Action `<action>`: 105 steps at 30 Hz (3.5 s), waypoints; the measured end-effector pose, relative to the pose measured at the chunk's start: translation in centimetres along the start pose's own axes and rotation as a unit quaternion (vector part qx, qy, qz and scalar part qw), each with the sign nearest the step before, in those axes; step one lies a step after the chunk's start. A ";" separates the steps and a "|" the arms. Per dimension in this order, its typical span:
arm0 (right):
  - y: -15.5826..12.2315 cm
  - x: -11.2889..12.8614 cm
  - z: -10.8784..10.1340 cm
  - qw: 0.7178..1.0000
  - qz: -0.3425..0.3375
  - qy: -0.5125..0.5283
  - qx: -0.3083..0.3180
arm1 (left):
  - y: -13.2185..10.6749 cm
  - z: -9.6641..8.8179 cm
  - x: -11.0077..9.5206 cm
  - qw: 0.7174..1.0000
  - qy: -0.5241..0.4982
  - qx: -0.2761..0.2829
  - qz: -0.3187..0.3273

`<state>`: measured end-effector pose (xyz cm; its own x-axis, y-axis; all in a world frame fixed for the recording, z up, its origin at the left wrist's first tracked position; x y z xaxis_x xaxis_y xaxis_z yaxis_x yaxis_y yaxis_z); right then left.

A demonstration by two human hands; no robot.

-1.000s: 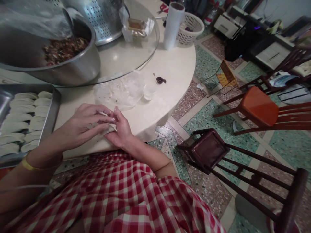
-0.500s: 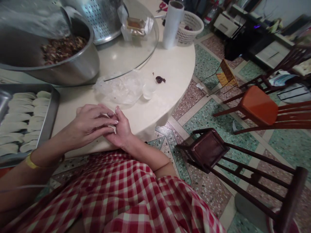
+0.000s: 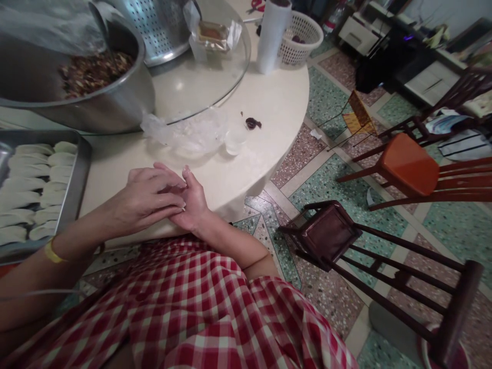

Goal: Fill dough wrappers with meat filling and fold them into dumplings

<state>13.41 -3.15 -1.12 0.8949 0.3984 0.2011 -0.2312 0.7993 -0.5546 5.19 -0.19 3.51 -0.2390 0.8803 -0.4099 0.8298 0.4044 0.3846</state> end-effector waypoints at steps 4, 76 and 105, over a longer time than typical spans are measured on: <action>-0.3 0.1 0.2 1.000 -0.025 -0.007 0.010 | 0.1 0.3 0.1 1.000 -0.020 0.001 -0.003; -1.5 1.5 -1.3 0.998 -0.034 -0.016 -0.043 | 0.1 1.8 7.8 0.942 0.239 -0.029 -0.233; 1.2 -2.1 2.1 0.987 -0.138 -0.069 0.043 | -7.3 -3.9 0.0 0.945 0.143 -0.229 -0.186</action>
<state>10.47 -2.08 -0.50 0.8695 0.2133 0.4454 -0.0237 0.9189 -0.3937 -2.79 -2.15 3.93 -0.6517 0.6615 -0.3712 0.3732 0.7057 0.6023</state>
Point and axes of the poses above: each hand's wrist, its own y-axis towards the middle knuckle, its own z-axis out of the palm, x = y × z, the point moved 4 cm from there along y, towards the middle knuckle, and after that the axes turned 9 degrees about -x, right-handed, at the moved point
